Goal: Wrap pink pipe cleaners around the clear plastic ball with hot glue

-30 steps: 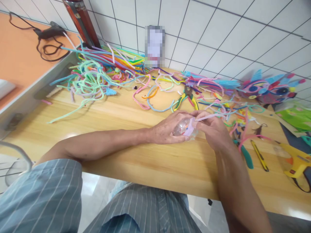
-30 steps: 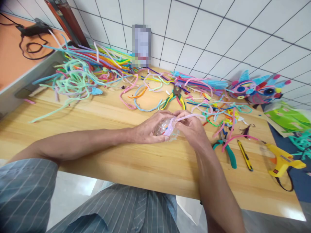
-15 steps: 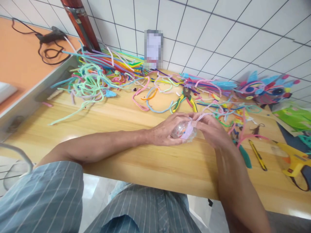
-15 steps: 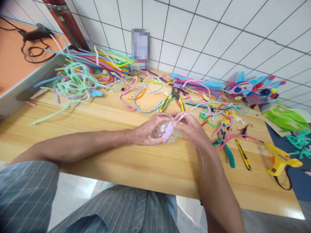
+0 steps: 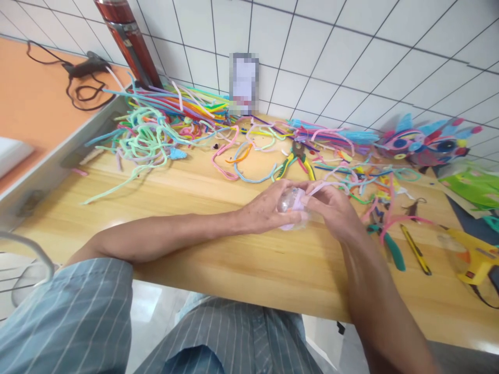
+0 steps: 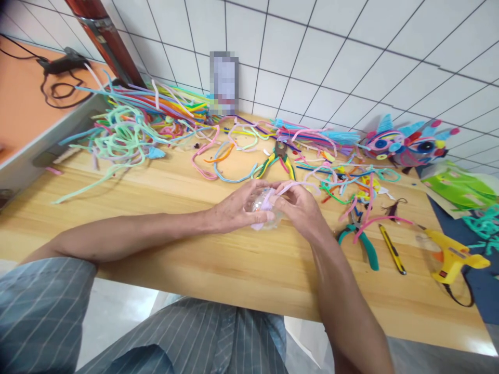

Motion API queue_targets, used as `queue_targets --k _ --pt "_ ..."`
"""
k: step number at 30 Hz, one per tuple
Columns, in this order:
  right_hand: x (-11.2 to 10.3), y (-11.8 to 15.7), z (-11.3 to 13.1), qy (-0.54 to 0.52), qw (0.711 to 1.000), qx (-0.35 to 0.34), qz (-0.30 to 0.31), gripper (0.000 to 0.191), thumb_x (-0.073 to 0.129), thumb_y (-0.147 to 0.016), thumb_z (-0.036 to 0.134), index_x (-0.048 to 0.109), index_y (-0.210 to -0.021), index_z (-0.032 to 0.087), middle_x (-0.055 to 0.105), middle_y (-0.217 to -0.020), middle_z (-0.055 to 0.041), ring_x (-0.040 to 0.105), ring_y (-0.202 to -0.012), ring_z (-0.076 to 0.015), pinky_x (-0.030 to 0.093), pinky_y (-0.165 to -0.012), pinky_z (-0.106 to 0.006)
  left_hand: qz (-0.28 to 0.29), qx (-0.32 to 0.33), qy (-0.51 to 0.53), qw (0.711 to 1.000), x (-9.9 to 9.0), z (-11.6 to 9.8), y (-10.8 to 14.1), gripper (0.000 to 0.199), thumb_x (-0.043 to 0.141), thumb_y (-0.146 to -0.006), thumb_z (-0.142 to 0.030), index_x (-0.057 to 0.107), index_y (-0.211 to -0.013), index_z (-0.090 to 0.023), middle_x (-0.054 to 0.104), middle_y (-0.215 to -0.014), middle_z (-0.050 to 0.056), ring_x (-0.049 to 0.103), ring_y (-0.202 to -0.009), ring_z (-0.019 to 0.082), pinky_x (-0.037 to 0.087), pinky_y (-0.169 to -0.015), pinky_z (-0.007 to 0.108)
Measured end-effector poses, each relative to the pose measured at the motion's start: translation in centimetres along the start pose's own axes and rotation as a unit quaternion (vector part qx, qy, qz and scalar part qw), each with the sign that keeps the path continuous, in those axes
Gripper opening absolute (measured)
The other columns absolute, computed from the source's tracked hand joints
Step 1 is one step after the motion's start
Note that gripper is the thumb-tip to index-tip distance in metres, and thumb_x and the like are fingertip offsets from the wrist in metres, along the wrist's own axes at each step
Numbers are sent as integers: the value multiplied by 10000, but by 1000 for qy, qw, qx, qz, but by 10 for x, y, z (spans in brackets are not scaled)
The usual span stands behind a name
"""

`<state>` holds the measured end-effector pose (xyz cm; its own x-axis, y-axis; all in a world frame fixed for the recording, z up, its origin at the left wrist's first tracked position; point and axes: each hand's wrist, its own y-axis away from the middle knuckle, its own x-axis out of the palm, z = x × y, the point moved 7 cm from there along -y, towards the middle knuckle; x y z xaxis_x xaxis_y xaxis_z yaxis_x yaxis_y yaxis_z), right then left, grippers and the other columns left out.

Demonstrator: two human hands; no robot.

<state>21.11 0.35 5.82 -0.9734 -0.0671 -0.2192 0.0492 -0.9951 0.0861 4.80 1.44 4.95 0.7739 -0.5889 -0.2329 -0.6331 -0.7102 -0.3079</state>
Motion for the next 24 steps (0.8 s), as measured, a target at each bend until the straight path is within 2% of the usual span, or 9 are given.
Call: queue_targets --k 5,9,12,19,24 --pt "-2 2 9 30 999 -21 20 336 881 -770 546 731 -859 258 771 -1204 -57 714 -1121 -271 575 -1008 -441 -6 -28 47 998 2 11 0 600 796 -880 -461 552 -1358 -194 678 -1347 135 690 -1195 271 572 -1043 478" --pt "-7 4 15 57 997 -45 17 332 813 -845 589 760 -861 262 759 -1238 -58 694 -1147 -276 574 -1004 -436 -18 -33 24 999 -1 15 -1 604 821 -856 -441 553 -1335 -189 684 -1293 121 698 -1152 254 585 -1003 445" --pt "-7 6 16 97 993 -58 20 317 767 -892 573 753 -881 256 751 -1245 -60 688 -1155 -275 565 -1001 -429 -21 -9 -2 1000 -3 12 -1 608 812 -864 -471 560 -1340 -188 685 -1285 128 695 -1144 260 582 -1000 443" --pt "-5 12 20 180 979 -92 22 288 699 -923 549 719 -889 264 744 -1244 -74 687 -1116 -289 534 -990 -475 -4 99 -58 993 -2 2 -1 564 760 -905 -514 556 -1323 -196 696 -1284 135 682 -1202 278 556 -1057 457" --pt "-6 14 24 203 974 -92 35 266 697 -929 536 691 -871 276 748 -1264 -72 690 -1128 -297 554 -967 -481 8 103 -64 993 -1 1 -3 561 767 -899 -507 560 -1324 -207 708 -1289 135 692 -1196 279 560 -1041 451"
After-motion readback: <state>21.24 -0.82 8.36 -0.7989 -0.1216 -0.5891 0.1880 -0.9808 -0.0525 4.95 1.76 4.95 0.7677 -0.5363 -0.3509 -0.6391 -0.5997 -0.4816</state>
